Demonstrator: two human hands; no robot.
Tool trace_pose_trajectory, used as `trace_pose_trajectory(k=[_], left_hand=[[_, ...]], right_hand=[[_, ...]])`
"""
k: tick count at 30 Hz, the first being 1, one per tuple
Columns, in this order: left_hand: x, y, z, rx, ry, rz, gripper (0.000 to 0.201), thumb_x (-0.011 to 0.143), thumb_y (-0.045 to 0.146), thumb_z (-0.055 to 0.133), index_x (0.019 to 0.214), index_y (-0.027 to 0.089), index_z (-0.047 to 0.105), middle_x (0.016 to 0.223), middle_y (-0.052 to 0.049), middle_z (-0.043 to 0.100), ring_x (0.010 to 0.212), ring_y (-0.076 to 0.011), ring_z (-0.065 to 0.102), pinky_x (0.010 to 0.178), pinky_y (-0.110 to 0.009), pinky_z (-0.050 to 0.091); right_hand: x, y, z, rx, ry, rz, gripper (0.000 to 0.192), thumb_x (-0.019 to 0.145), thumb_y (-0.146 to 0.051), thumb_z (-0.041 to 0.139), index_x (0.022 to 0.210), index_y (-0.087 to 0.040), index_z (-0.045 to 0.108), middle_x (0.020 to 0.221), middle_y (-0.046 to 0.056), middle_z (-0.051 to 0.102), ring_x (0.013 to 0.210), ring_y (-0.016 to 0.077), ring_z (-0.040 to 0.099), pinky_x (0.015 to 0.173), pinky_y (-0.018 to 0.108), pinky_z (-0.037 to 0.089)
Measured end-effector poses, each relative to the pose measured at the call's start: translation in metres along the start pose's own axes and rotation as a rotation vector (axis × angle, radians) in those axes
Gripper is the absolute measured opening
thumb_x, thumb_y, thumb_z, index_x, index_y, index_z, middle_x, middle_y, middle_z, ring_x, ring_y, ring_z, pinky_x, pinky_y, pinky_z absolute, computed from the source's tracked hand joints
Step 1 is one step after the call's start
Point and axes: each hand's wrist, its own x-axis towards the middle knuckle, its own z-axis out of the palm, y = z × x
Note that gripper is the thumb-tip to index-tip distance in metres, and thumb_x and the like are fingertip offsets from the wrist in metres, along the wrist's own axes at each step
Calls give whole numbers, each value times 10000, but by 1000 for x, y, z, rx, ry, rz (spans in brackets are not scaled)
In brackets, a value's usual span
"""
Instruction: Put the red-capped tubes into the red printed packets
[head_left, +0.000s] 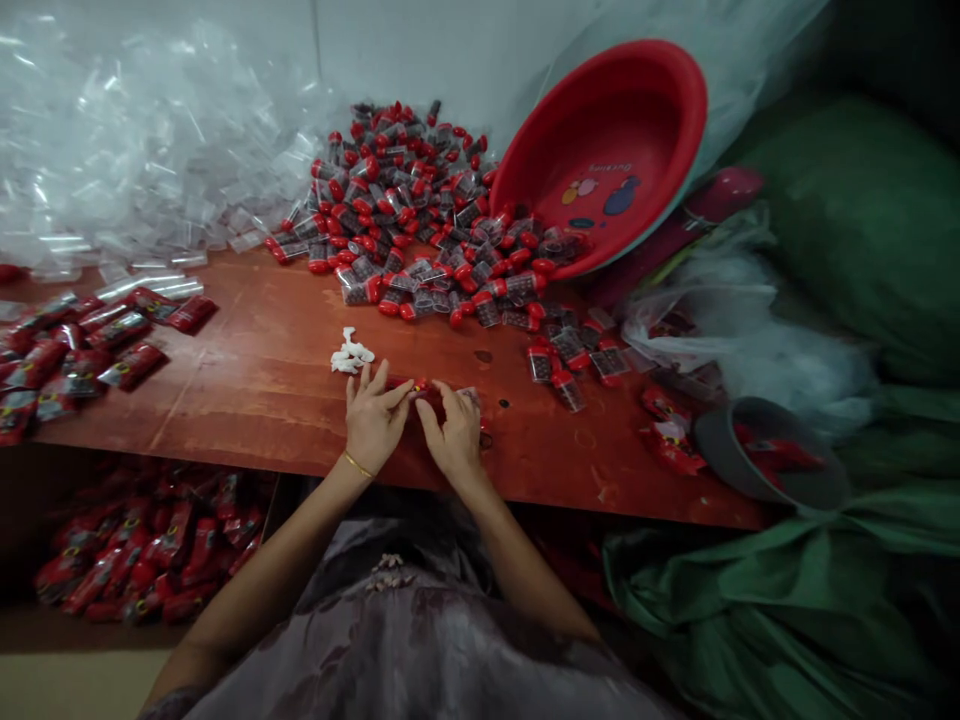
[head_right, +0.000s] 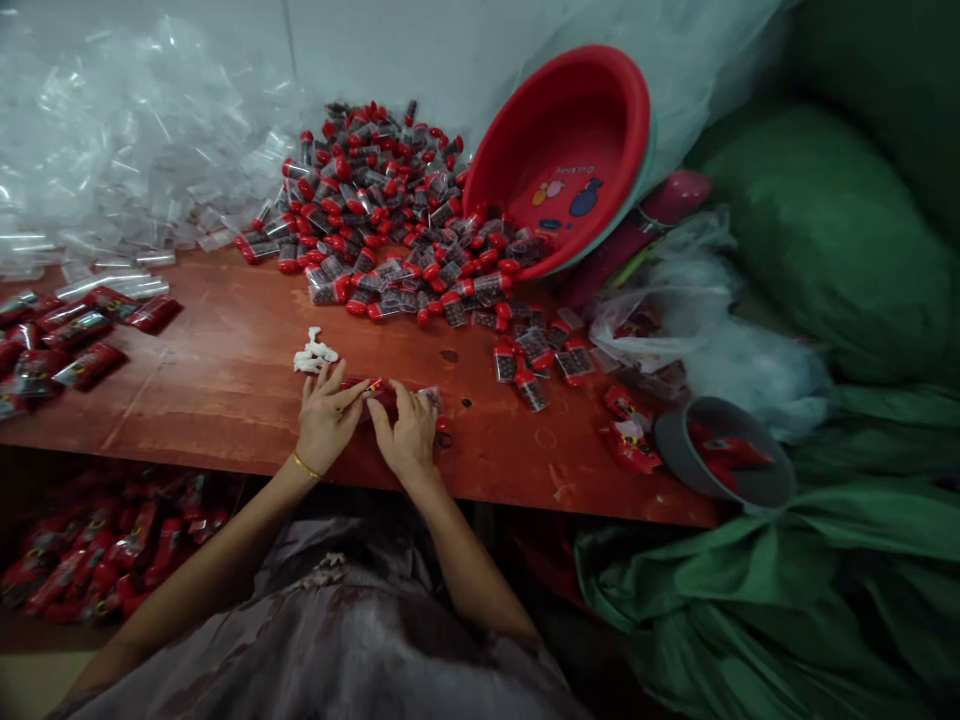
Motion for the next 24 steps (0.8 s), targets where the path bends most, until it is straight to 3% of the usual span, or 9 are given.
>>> trace_pose_trajectory(k=[3,5,8,10,12,16,20,24], left_hand=[[-3,9,-4,-197,29,-55,289,808,297,591,1079,271,686,1373,-73,510,1341,-287,355,1102,-487,225],[-4,13,-7,-417,57,-184,365,743,327,672,1099,249,671,1277,-75,595,1254,-271,469,1044,-414,344],[-3,20,-8,-832,-59,-446,376,669,397,729,964,164,710,949,-78,714,891,-210,648,789,-283,500],[-3,23,-8,-1052,-154,-586,363,618,420,758,828,127,716,772,-53,704,665,-144,622,623,-230,500],[-2,26,-8,-1175,-165,-714,369,534,393,811,756,119,700,696,-26,677,558,-100,571,523,-199,474],[-3,28,-9,-1236,-198,-877,391,461,330,852,751,135,680,696,-9,667,510,-75,556,490,-202,487],[-1,30,-5,-1243,-218,-868,406,445,358,858,712,124,661,664,-2,652,524,-80,569,510,-210,494],[7,28,-3,-1233,-160,-866,431,432,413,854,639,123,613,594,10,624,525,-84,576,538,-215,491]], right_hand=[[5,-6,-2,300,-11,123,293,887,-422,460,938,-196,640,879,63,696,796,197,608,763,331,464],[7,-6,-4,438,-1,160,275,892,-404,450,820,-209,629,763,22,674,701,164,594,685,283,456],[5,-5,-8,406,15,135,272,878,-383,466,706,-210,587,653,-2,607,634,146,542,645,265,420],[3,-4,-10,326,15,105,310,883,-371,448,631,-214,537,592,-12,547,598,140,493,634,267,398],[0,-3,-11,274,3,79,323,889,-361,435,612,-217,517,584,-11,532,602,142,478,650,277,391],[-4,2,-16,263,-55,44,281,892,-362,444,688,-223,579,651,6,594,664,158,523,701,296,409],[0,11,-27,234,-68,13,293,905,-369,429,735,-221,615,680,14,611,682,165,552,719,306,435],[18,34,-57,179,-197,-105,315,922,-250,348,1117,-226,595,998,56,663,941,191,585,846,348,454]])
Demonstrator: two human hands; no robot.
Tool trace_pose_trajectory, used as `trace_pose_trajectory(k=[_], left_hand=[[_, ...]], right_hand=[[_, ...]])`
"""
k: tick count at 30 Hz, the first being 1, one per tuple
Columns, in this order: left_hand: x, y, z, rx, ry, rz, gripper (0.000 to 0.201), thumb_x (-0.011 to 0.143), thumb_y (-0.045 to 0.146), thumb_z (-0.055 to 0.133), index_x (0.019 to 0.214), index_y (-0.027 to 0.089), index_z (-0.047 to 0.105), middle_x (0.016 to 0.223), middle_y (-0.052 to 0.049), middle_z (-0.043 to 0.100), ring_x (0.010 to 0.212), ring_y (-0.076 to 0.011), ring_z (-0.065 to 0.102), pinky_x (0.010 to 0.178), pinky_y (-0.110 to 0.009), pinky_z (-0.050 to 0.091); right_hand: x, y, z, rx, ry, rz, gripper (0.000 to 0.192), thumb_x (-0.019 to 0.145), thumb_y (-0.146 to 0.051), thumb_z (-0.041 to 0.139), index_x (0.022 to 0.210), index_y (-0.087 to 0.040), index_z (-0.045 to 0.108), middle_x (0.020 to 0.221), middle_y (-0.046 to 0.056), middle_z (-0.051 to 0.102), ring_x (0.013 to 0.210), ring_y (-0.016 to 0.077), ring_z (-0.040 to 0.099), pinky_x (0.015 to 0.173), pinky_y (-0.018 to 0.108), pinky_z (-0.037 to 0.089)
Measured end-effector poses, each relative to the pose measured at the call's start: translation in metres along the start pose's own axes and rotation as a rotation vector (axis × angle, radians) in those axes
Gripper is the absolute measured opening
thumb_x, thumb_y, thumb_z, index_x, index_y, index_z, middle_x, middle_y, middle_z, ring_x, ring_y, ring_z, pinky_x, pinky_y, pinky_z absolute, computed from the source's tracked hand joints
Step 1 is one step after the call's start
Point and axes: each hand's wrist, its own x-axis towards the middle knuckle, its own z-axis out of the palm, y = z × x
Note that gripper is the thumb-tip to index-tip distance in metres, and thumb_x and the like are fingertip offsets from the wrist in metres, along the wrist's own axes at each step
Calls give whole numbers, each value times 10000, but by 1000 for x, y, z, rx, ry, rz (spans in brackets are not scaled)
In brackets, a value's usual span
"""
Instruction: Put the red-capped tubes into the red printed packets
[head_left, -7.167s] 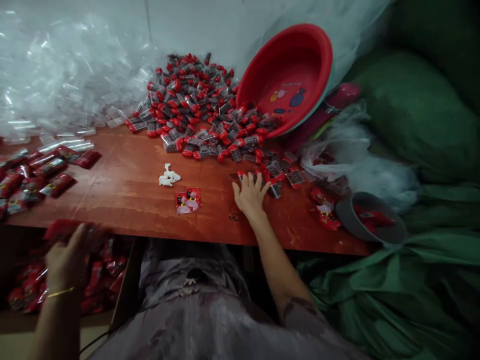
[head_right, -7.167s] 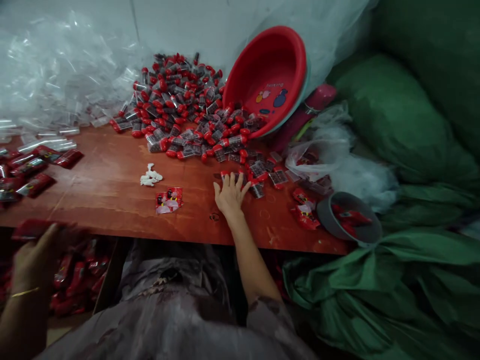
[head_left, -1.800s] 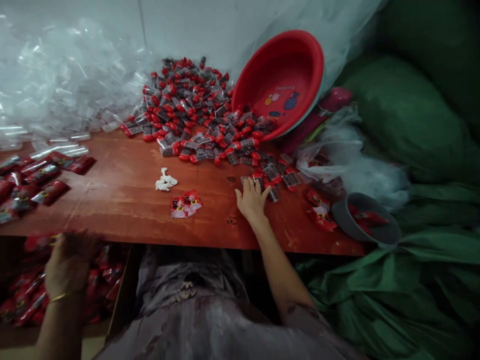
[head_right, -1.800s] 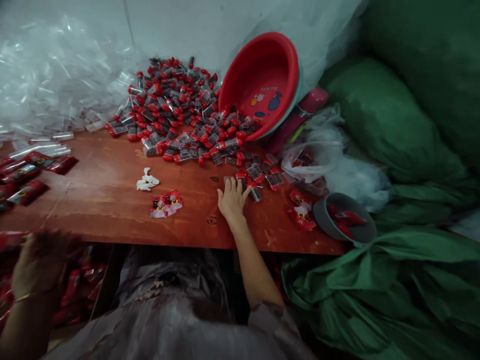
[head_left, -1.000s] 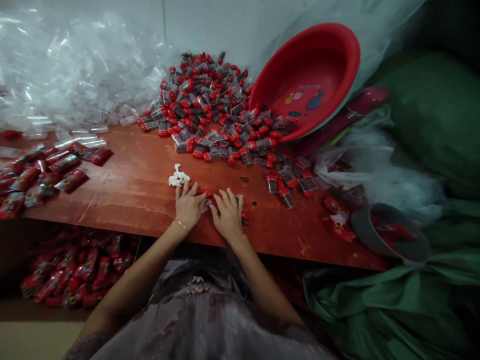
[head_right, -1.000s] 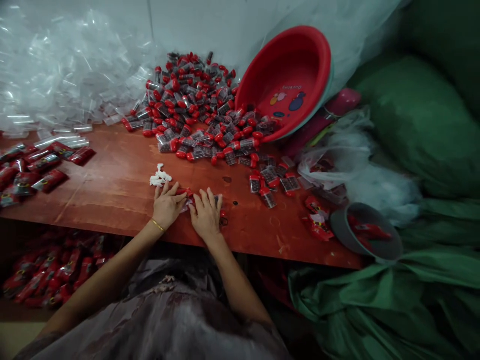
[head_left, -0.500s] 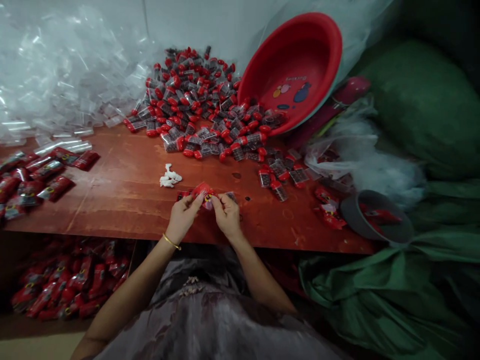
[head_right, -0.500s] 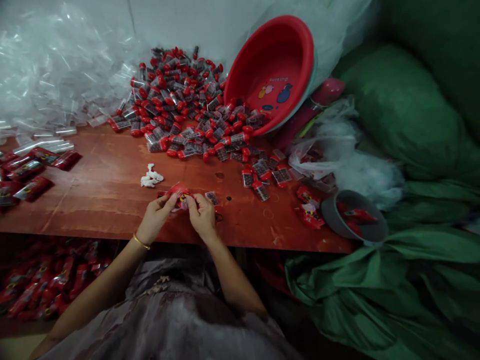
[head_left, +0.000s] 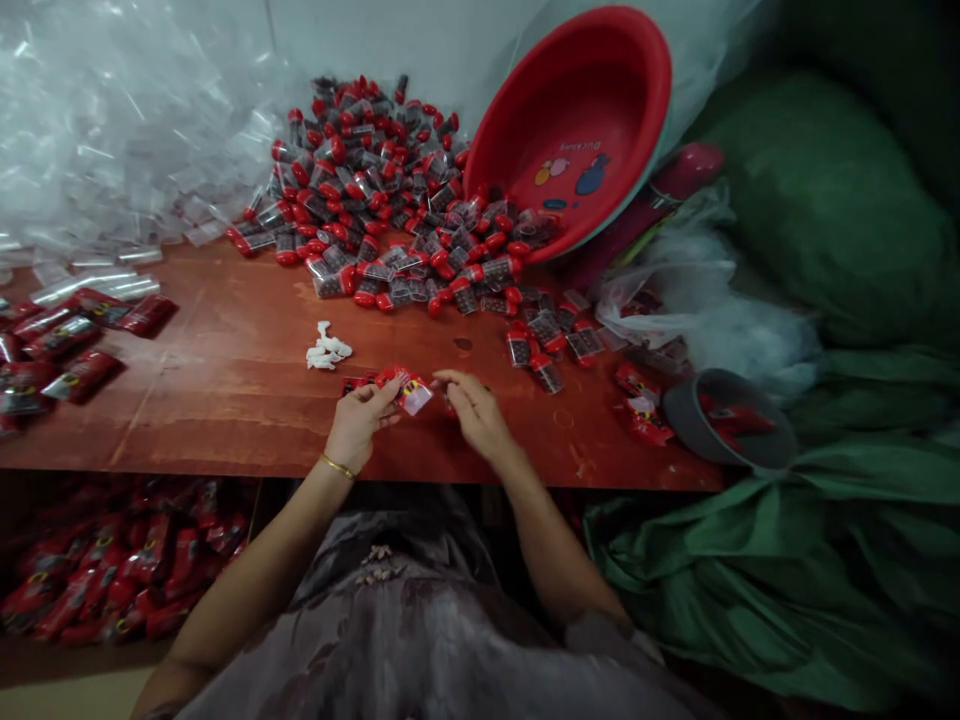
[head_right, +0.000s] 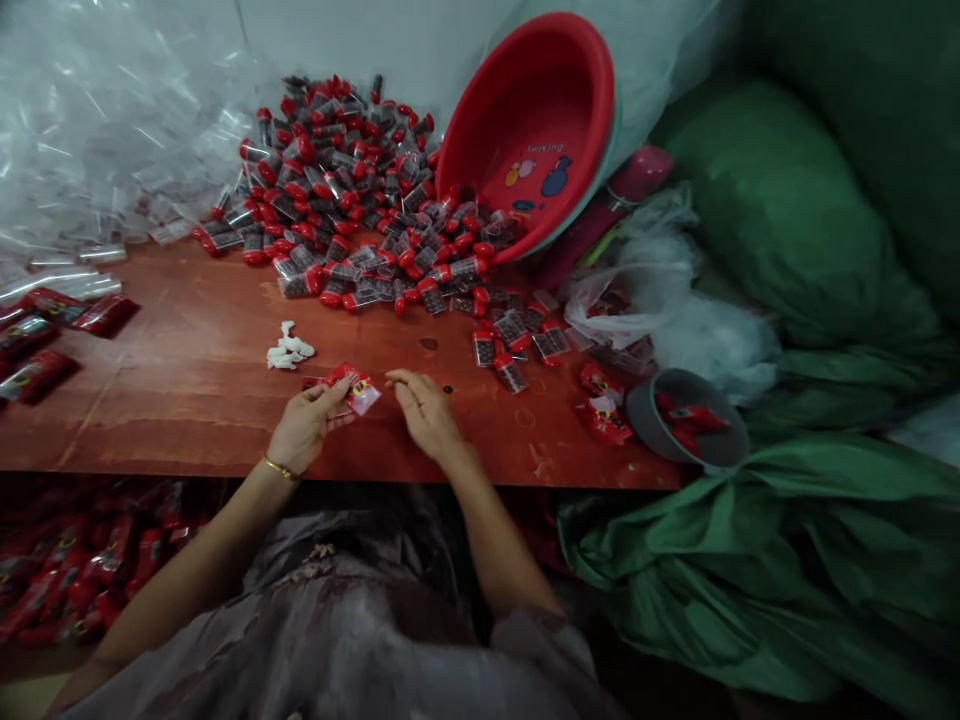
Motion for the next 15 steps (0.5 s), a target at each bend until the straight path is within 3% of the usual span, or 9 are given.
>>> trace_pose_trajectory(k=[3,7,11,15], left_hand=[[2,4,-2,5,-3,-11,446,421,411,859,640,126,595,614,4,638,524,-83,576,548,-220,492],[-1,6,-2,18,-32,-67,487,394,431,862,664,130,591,652,-15,664,534,-100,594,549,-237,497],[-3,4,-2,36,-13,-85,505,369,442,865,630,138,558,641,-14,664,536,-114,612,529,-228,478],[-1,0,-1,39,-32,-87,495,373,436,867,618,147,548,646,-10,665,528,-120,616,515,-228,468]], right_hand=[[11,18,-31,-303,-195,-132,472,816,-98,406,1255,-210,537,1299,79,540,1224,221,438,1014,416,354],[16,25,-48,-546,-498,-234,549,722,-52,465,1231,-229,574,1447,65,396,1351,254,288,1058,462,280],[8,22,-49,-576,-527,-244,410,755,-199,589,1164,-202,601,1405,98,449,1315,267,343,1058,459,270],[-2,26,-47,-549,-460,-214,437,776,-323,658,1181,-178,580,1301,115,545,1208,264,450,1028,448,303]])
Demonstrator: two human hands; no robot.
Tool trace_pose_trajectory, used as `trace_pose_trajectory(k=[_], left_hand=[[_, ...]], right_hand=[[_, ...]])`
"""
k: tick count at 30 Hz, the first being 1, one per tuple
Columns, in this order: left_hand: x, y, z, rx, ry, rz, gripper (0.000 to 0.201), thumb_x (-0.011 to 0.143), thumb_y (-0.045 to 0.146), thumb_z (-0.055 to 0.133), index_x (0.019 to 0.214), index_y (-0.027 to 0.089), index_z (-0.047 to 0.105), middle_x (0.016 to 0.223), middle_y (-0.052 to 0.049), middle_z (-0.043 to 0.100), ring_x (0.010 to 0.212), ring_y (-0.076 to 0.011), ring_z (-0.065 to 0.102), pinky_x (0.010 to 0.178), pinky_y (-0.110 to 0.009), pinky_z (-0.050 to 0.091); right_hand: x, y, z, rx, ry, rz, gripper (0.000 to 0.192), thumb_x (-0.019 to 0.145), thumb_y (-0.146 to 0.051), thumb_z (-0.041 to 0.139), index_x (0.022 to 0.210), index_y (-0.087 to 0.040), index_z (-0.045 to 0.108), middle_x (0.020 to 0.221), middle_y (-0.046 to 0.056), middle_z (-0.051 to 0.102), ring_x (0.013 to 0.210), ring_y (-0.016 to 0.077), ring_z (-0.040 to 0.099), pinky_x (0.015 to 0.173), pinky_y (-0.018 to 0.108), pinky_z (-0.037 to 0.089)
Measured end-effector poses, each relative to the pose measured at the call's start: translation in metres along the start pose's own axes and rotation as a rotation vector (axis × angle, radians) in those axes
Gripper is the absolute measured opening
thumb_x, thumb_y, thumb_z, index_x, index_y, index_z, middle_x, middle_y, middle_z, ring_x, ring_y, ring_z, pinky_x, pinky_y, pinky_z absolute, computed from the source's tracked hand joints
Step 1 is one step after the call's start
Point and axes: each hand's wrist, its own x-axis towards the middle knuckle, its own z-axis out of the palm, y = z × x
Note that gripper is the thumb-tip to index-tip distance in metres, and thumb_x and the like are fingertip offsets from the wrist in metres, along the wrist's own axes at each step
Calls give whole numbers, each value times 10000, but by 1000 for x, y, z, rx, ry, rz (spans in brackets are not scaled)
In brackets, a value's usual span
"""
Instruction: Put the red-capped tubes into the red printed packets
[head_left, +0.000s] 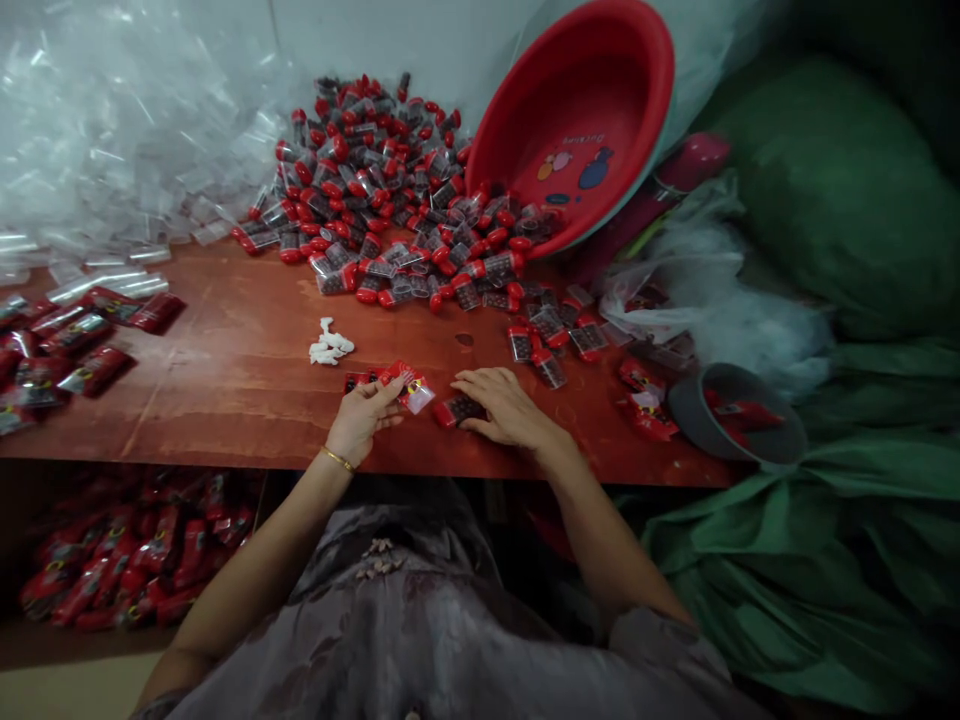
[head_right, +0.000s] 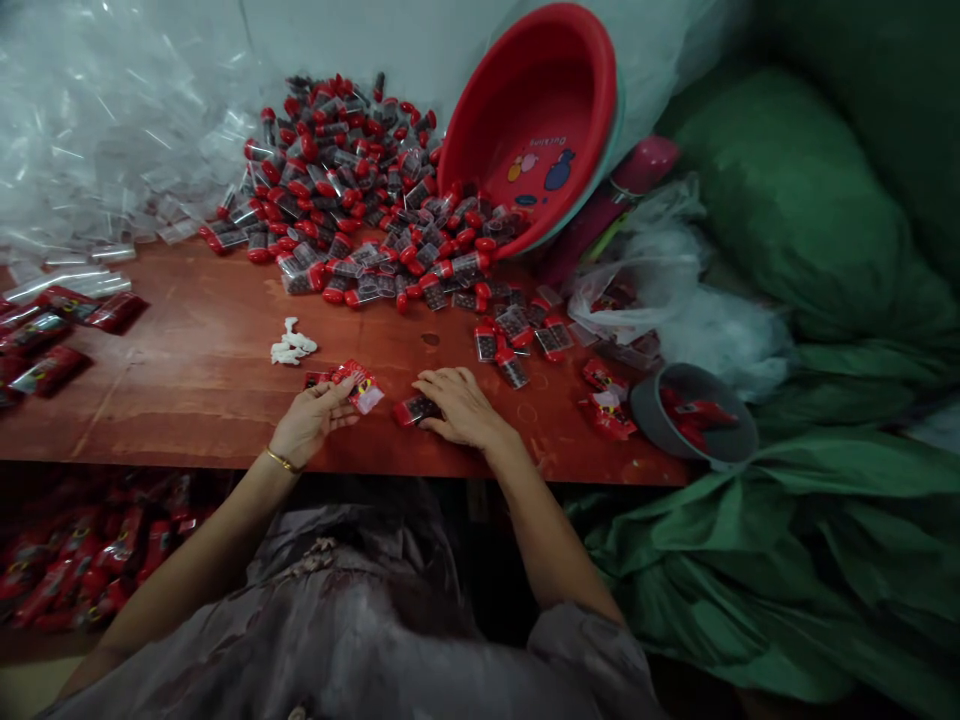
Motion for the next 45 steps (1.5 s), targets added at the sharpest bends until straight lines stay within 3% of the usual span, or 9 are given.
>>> trace_pose_trajectory(k=[4,8,13,21,30,34,38,45], left_hand=[[3,-1,1,5,-16,-24,477,406,431,862,678,146,592,661,-21,679,550,-125,628,528,-225,475],[4,-1,1,1,-17,-53,457,443,413,858,724,148,615,703,-37,701,581,-133,642,553,-230,487],[2,-3,3,22,-60,-44,447,459,416,852,716,142,608,703,-31,694,562,-123,627,542,-236,488],[-5,-5,8,103,-79,52,491,438,454,845,744,124,649,708,-23,687,558,-101,612,547,-218,487],[-8,-17,22,9,-128,148,431,437,355,865,743,122,669,673,-6,682,571,-86,584,587,-206,475],[-10,-27,31,-68,-93,62,473,364,351,885,700,135,632,637,5,678,559,-82,591,604,-208,478],[-13,-27,35,-114,-121,-27,491,318,341,896,679,133,637,650,-7,684,573,-93,605,619,-216,482],[-18,-27,45,-77,-143,72,434,351,414,876,595,126,662,534,14,632,443,-48,497,461,-174,388]], right_hand=[[-9,-5,9,70,102,21,340,778,-346,677,1069,-181,613,1175,108,621,1094,254,529,961,427,375],[-26,-22,13,195,296,78,347,770,-376,686,1053,-195,603,990,86,693,919,238,625,857,401,461],[-36,-42,9,271,479,96,326,774,-334,678,1070,-225,597,998,75,697,916,223,659,833,369,512],[-26,-50,14,280,490,140,329,744,-309,693,1047,-215,606,963,60,702,871,211,671,788,336,536],[-17,-66,26,279,604,270,276,753,-333,680,984,-197,615,864,51,687,777,191,662,714,300,532],[-13,-70,30,188,695,340,244,781,-325,642,988,-198,621,821,52,681,730,187,651,689,302,531],[-12,-70,31,232,743,345,242,786,-289,626,1013,-205,619,859,54,678,756,178,651,716,297,536],[-10,-76,33,307,791,331,214,786,-295,626,983,-214,615,822,33,662,739,167,643,678,275,529]])
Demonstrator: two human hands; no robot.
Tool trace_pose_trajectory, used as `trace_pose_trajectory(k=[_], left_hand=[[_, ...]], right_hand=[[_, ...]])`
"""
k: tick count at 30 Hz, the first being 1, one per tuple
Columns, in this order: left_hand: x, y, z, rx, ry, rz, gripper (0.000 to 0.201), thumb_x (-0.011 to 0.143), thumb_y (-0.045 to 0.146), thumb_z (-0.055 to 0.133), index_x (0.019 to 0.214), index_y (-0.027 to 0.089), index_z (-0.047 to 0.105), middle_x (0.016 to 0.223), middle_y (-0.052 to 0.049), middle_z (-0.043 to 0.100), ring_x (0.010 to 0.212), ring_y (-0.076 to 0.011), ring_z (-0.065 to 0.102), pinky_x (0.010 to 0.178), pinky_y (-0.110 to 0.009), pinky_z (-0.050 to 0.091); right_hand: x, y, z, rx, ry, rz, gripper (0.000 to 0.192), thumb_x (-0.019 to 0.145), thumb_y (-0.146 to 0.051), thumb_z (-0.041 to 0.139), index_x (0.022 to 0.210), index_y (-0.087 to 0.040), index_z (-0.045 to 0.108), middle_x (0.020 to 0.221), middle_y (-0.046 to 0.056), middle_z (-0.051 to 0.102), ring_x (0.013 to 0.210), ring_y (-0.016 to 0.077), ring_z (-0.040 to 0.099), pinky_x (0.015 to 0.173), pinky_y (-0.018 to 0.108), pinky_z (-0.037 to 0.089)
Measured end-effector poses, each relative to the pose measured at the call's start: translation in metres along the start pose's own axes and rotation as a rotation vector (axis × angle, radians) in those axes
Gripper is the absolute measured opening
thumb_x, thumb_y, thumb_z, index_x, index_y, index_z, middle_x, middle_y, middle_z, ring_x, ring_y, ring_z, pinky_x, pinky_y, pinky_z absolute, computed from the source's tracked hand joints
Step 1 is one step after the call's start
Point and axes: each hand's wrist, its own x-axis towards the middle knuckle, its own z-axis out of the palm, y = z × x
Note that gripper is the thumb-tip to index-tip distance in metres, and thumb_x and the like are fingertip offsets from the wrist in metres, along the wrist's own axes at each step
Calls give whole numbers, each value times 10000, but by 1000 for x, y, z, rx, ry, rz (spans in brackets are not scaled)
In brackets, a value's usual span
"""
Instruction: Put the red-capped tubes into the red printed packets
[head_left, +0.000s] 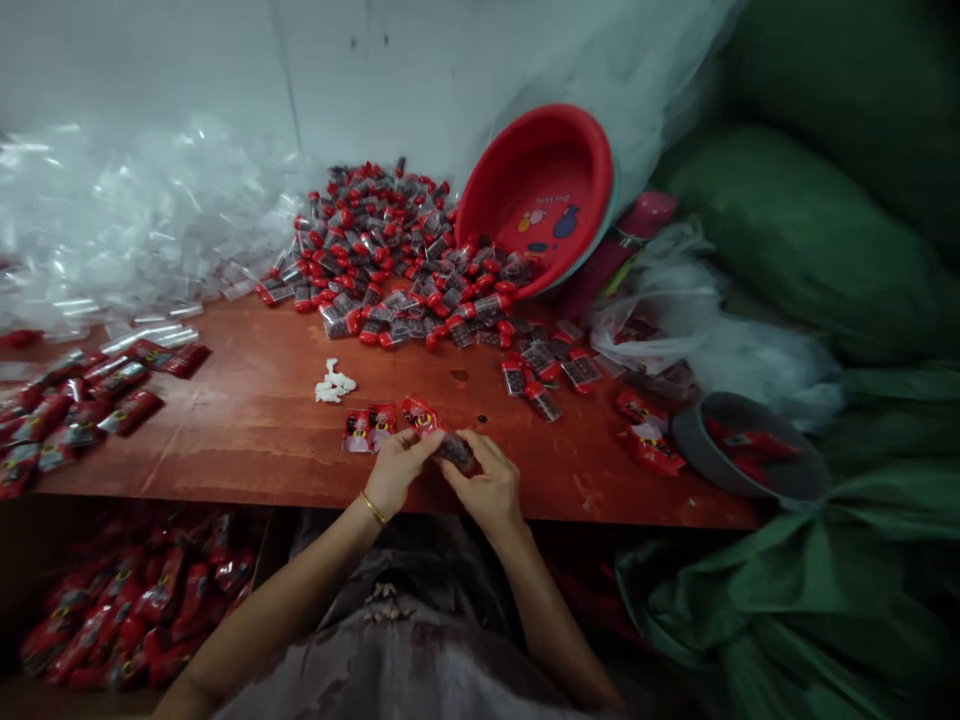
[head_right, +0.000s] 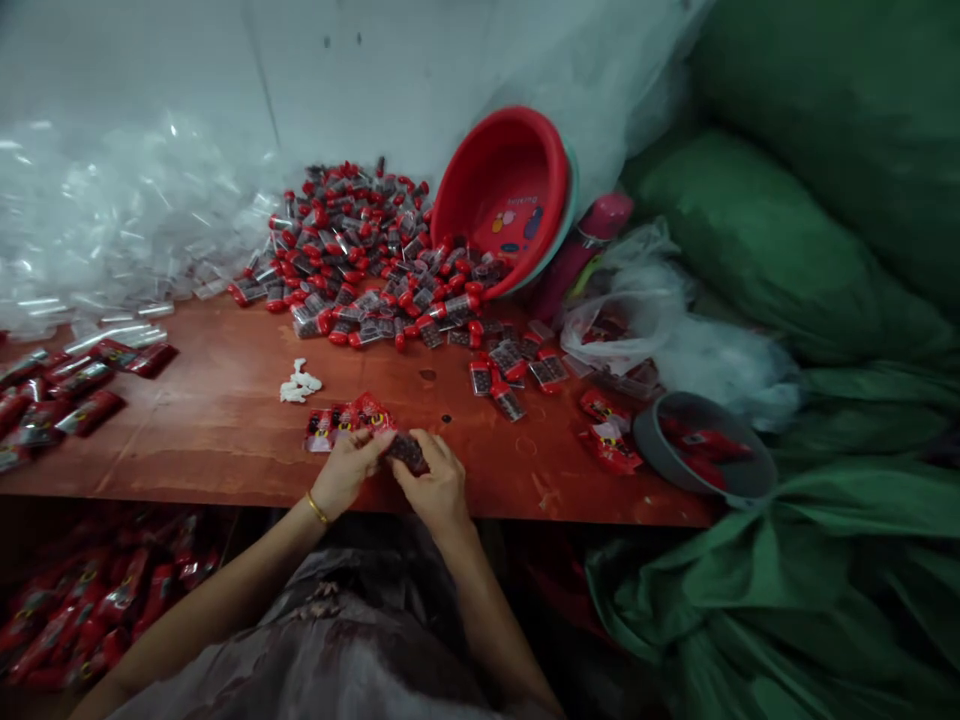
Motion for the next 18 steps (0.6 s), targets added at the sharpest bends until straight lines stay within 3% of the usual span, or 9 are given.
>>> trace_pose_trajectory(k=[6,18], left_hand=[[-1,-8,11,-22,-5,47,416,425,444,856,595,116,664,550,-8,644,490,-72,543,504,-192,425],[-11,-32,45,109,19,115,416,457,454,843,642,125,668,590,-3,646,543,-94,557,553,-210,427]], right_hand=[[-4,-2,3,-31,112,-10,230,798,-294,616,1005,-193,601,830,53,669,751,181,647,683,284,525],[-20,15,-21,123,184,82,224,788,-319,649,980,-213,601,832,59,676,750,195,646,696,303,525]])
